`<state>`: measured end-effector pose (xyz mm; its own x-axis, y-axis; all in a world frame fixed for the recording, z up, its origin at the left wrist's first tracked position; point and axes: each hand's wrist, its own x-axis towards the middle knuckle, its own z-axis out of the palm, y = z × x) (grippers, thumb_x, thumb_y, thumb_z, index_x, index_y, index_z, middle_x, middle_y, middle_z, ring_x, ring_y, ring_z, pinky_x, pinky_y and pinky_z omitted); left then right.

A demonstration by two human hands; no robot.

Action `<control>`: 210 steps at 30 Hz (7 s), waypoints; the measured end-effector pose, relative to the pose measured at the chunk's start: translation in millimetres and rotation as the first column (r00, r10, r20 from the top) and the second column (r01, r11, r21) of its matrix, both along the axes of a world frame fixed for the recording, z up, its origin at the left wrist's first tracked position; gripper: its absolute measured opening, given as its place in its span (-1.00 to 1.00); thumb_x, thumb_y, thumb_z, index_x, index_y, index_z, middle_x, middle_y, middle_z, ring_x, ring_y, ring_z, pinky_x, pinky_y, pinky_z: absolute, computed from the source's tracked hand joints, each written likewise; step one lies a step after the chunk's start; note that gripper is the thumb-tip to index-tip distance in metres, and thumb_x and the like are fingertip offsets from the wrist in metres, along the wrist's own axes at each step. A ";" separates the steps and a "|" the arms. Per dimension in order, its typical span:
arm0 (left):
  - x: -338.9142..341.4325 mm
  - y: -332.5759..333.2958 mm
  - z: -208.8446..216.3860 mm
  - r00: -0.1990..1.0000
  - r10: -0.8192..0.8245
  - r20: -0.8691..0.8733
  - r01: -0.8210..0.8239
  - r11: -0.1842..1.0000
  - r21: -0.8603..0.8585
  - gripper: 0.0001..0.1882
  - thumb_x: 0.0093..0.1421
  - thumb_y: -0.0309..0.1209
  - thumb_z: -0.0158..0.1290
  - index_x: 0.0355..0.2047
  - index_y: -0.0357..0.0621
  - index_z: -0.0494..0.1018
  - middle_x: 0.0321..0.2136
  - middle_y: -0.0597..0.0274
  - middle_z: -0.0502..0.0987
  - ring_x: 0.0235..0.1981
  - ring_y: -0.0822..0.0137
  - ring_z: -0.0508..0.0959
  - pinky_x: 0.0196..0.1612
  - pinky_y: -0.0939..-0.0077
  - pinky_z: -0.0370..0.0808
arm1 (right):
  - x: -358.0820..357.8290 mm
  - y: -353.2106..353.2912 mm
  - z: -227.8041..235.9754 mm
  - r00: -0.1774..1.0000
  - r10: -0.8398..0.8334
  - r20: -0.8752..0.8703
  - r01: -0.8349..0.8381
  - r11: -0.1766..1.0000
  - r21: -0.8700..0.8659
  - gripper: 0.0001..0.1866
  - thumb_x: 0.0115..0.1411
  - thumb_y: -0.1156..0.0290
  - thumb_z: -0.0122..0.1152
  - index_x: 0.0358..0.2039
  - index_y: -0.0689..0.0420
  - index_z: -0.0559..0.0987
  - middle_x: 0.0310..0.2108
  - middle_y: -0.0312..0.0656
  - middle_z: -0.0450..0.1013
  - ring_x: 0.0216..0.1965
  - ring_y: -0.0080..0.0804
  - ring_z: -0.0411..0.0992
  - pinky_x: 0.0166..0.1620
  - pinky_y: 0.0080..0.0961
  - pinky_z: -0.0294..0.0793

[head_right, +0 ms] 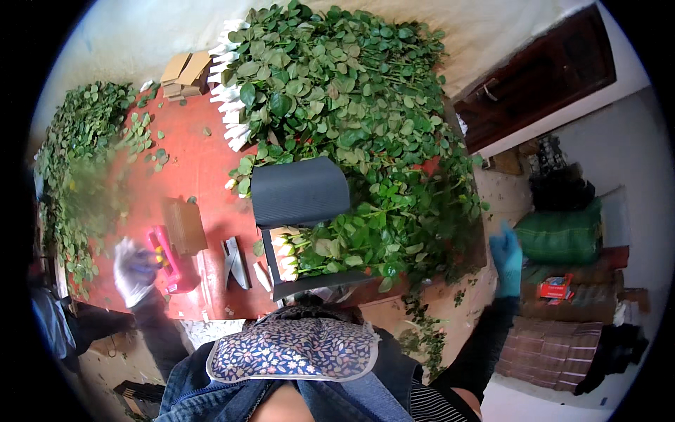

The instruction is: The person places rosebuds and leaves into a small cardboard jig, wraps them with plastic film, and secures the package with a stapler.

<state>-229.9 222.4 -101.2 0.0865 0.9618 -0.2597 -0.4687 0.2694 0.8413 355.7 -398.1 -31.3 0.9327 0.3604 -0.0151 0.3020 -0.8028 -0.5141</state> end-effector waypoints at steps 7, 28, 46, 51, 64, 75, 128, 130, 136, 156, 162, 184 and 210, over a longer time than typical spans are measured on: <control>240.3 -173.7 120.3 0.468 -0.648 0.602 0.833 0.550 -0.055 -0.45 0.42 -0.19 -0.18 0.29 -0.27 0.16 0.17 -0.04 0.38 0.18 0.21 0.39 0.24 0.31 0.33 | -207.6 316.4 117.2 0.032 0.744 0.667 -0.935 0.258 -0.243 -0.53 -0.02 0.25 0.34 -0.04 0.01 0.58 0.04 -0.18 0.45 0.11 -0.13 0.42 0.10 -0.16 0.45; 319.2 -129.7 79.5 0.639 -0.736 0.222 0.759 0.651 -0.026 -0.49 0.27 -0.19 0.05 0.20 0.00 0.31 0.24 0.03 0.33 0.23 0.03 0.34 0.25 0.13 0.26 | 151.8 397.7 44.5 0.867 0.499 -0.018 -0.457 0.808 0.371 -0.62 0.32 0.11 0.04 -0.18 0.15 0.64 -0.42 -0.21 0.58 -0.39 -0.41 0.51 -0.22 -0.35 0.51; 268.4 -36.7 22.5 0.849 -0.529 0.004 0.522 0.836 -0.167 -0.59 0.28 -0.27 0.05 0.11 -0.07 0.37 0.13 0.11 0.42 0.08 0.12 0.47 0.10 0.22 0.42 | 267.0 546.7 -30.3 0.842 0.511 -0.175 -0.537 0.827 -0.167 -0.51 0.18 -0.02 0.03 -0.26 0.18 0.63 -0.36 -0.01 0.56 -0.37 -0.17 0.51 -0.16 -0.18 0.48; 291.2 -20.9 -20.5 0.817 -0.576 0.007 0.559 0.789 -0.255 -0.62 0.30 -0.22 0.04 0.07 -0.05 0.40 0.14 0.09 0.40 0.10 0.08 0.44 0.13 0.15 0.40 | 206.0 453.1 -16.9 0.770 0.610 -0.188 -0.603 0.791 0.101 -0.55 0.18 0.05 0.12 -0.25 0.24 0.63 -0.49 -0.10 0.51 -0.47 -0.26 0.39 -0.18 -0.31 0.46; 365.5 7.6 -34.2 0.719 -0.663 -0.208 0.569 0.734 -0.371 -0.49 0.25 -0.18 0.09 0.16 0.01 0.29 0.22 0.13 0.31 0.25 -0.04 0.31 0.19 0.08 0.30 | 215.6 450.2 -7.0 0.788 0.582 -0.202 -0.570 0.813 0.118 -0.57 0.21 0.05 0.03 -0.31 0.16 0.67 -0.47 -0.14 0.60 -0.47 -0.32 0.51 -0.22 -0.35 0.52; 387.6 8.3 -49.6 0.689 -0.708 -0.152 0.668 0.703 -0.246 -0.45 0.30 -0.16 0.05 0.22 -0.10 0.25 0.23 0.05 0.29 0.27 -0.08 0.29 0.23 0.07 0.27 | 149.7 470.5 12.7 0.613 0.758 0.222 -0.694 0.651 -0.307 -0.65 0.26 0.09 0.07 -0.23 0.07 0.66 -0.37 -0.03 0.59 -0.37 -0.03 0.56 -0.22 -0.15 0.55; 334.2 -51.0 31.3 0.594 -0.720 -0.358 0.748 0.659 -0.086 -0.40 0.25 -0.15 0.12 0.20 -0.17 0.27 0.06 0.09 0.41 0.04 0.27 0.45 0.12 0.34 0.39 | 91.2 438.6 137.4 0.514 0.586 0.626 -0.857 0.374 0.354 -0.71 0.26 0.39 0.21 -0.03 0.21 0.59 -0.25 -0.13 0.59 -0.38 -0.42 0.54 -0.28 -0.49 0.53; 318.6 -101.7 76.9 0.650 -0.757 -0.068 0.760 0.644 0.088 -0.21 0.23 -0.10 0.14 0.35 -0.17 0.09 0.29 0.09 0.24 0.24 0.20 0.34 0.25 0.26 0.31 | 36.6 420.2 133.0 0.108 0.628 0.771 -0.994 0.044 0.103 -0.72 0.21 0.42 0.20 -0.06 0.19 0.58 -0.22 -0.11 0.57 -0.46 -0.40 0.52 -0.40 -0.43 0.51; 309.9 -205.9 129.8 0.836 -0.546 0.059 0.523 0.824 0.219 -0.51 0.39 -0.16 -0.12 0.18 -0.22 0.25 0.17 -0.02 0.38 0.23 0.08 0.37 0.26 0.11 0.32 | -104.2 386.8 64.1 -0.222 0.607 0.763 -0.965 -0.249 -0.082 -0.51 0.05 0.15 0.20 0.00 0.05 0.55 -0.02 -0.20 0.45 -0.41 -0.37 0.43 -0.41 -0.34 0.41; -71.3 16.6 -169.1 -0.204 -0.033 -0.978 0.008 0.999 -0.035 -0.59 0.05 -0.08 0.22 -0.25 -0.14 0.57 -0.38 -0.03 0.60 -0.30 -0.06 0.61 -0.15 0.11 0.51 | -99.8 367.3 78.3 0.316 0.928 0.198 -0.942 0.332 -0.052 -0.71 0.18 0.42 0.25 -0.10 0.27 0.59 -0.30 0.03 0.58 -0.28 -0.03 0.56 -0.20 -0.23 0.55; -138.1 17.3 -159.7 0.068 0.396 -0.916 0.065 0.914 0.400 -0.71 0.20 -0.27 0.21 -0.27 -0.26 0.45 -0.31 0.05 0.48 -0.28 0.14 0.50 -0.14 0.30 0.44 | -89.8 376.8 70.9 0.317 0.928 0.194 -0.938 0.337 -0.079 -0.70 0.20 0.39 0.24 -0.09 0.27 0.58 -0.33 0.03 0.58 -0.33 -0.04 0.57 -0.23 -0.23 0.56; 161.8 -120.1 3.0 0.829 -0.394 -0.397 0.412 0.910 -0.044 -0.79 0.24 -0.55 0.01 -0.11 -0.22 0.43 -0.24 0.28 0.47 -0.23 0.48 0.49 -0.18 0.56 0.47 | 23.2 686.9 -76.1 0.511 0.815 0.272 -0.687 0.578 -0.440 -0.72 0.17 0.17 0.14 -0.17 -0.02 0.63 -0.20 0.01 0.56 -0.20 0.05 0.53 -0.11 -0.09 0.52; 148.2 -125.3 -22.6 0.778 -0.354 -0.518 0.454 0.888 0.076 -0.85 0.25 -0.55 0.03 -0.18 -0.26 0.48 -0.25 0.29 0.48 -0.18 0.45 0.49 -0.06 0.51 0.44 | 59.1 616.8 13.6 0.454 0.801 0.392 -0.884 0.461 0.081 -0.63 0.27 0.09 0.21 -0.03 0.03 0.57 -0.22 -0.09 0.58 -0.22 -0.12 0.55 -0.11 -0.20 0.53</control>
<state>-81.6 97.2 -123.8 0.3916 0.8996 -0.1933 0.1220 0.1575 0.9800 414.8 218.7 -17.7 0.1063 0.9186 0.3807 0.9059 0.0683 -0.4179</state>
